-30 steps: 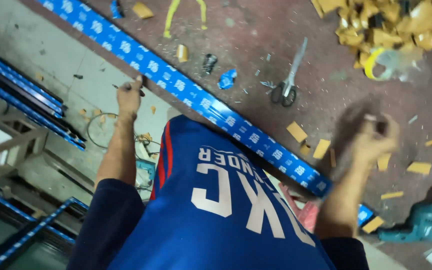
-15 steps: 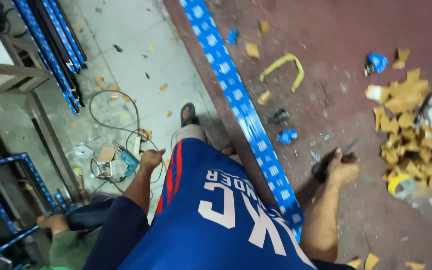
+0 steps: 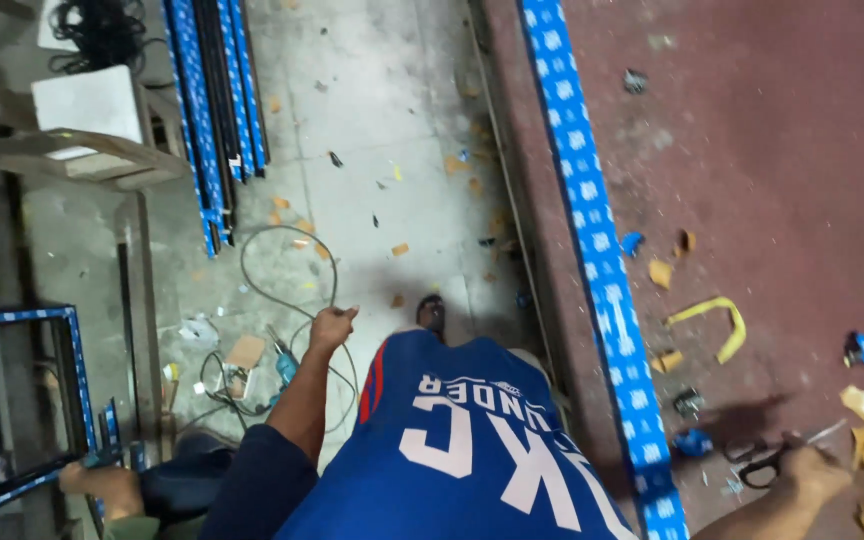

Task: Applying small pieces of protective tape to blue metal profiles and cutting them with scissors.

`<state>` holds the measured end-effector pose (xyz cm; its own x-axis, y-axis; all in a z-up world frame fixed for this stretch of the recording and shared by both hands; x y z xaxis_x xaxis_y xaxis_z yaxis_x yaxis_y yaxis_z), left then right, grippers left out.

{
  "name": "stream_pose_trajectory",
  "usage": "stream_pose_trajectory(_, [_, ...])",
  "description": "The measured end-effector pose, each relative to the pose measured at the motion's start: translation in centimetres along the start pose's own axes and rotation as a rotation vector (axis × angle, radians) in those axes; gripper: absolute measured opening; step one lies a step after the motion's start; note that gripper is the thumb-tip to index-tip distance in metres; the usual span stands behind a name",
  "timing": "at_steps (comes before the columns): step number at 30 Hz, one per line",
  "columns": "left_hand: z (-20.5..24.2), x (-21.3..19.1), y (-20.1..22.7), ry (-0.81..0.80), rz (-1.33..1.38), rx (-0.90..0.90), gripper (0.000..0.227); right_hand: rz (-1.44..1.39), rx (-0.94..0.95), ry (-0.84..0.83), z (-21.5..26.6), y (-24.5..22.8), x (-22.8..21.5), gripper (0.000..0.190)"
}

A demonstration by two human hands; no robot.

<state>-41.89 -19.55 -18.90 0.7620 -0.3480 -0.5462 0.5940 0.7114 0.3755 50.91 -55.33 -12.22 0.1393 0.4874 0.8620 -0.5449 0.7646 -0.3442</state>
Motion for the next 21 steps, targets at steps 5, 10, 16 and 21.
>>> stream_pose_trajectory(5, [-6.2, -7.4, -5.1, 0.156, 0.007, -0.067, 0.056, 1.542, -0.042, 0.022, 4.6, 17.0, 13.9, 0.007])
stream_pose_trajectory(10, [-8.5, -6.0, -8.3, 0.181, 0.243, -0.18, 0.049, 1.427, 0.105, -0.149, 5.8, 34.5, 23.5, 0.017])
stream_pose_trajectory(16, [-8.1, -2.5, -2.7, 0.063, 0.321, -0.251, 0.048, 1.784, 0.163, -0.249, 10.5, 49.7, 36.0, 0.018])
stream_pose_trajectory(21, [-14.7, -3.7, 2.5, 0.021, 0.228, -0.177, 0.057, 1.896, 0.121, -0.25, 5.6, 59.9, 39.9, 0.013])
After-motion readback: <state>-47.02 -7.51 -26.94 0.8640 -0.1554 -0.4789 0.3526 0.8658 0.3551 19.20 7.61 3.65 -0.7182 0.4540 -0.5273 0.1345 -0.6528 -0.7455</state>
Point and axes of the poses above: each hand's wrist, its own z-axis away from the middle knuckle, its own x-axis out of the palm, y = z × x, the point moved 8 cm from there along -z, towards the middle knuckle, and after that the axes turned 2 degrees about z, right-handed, at the moved point
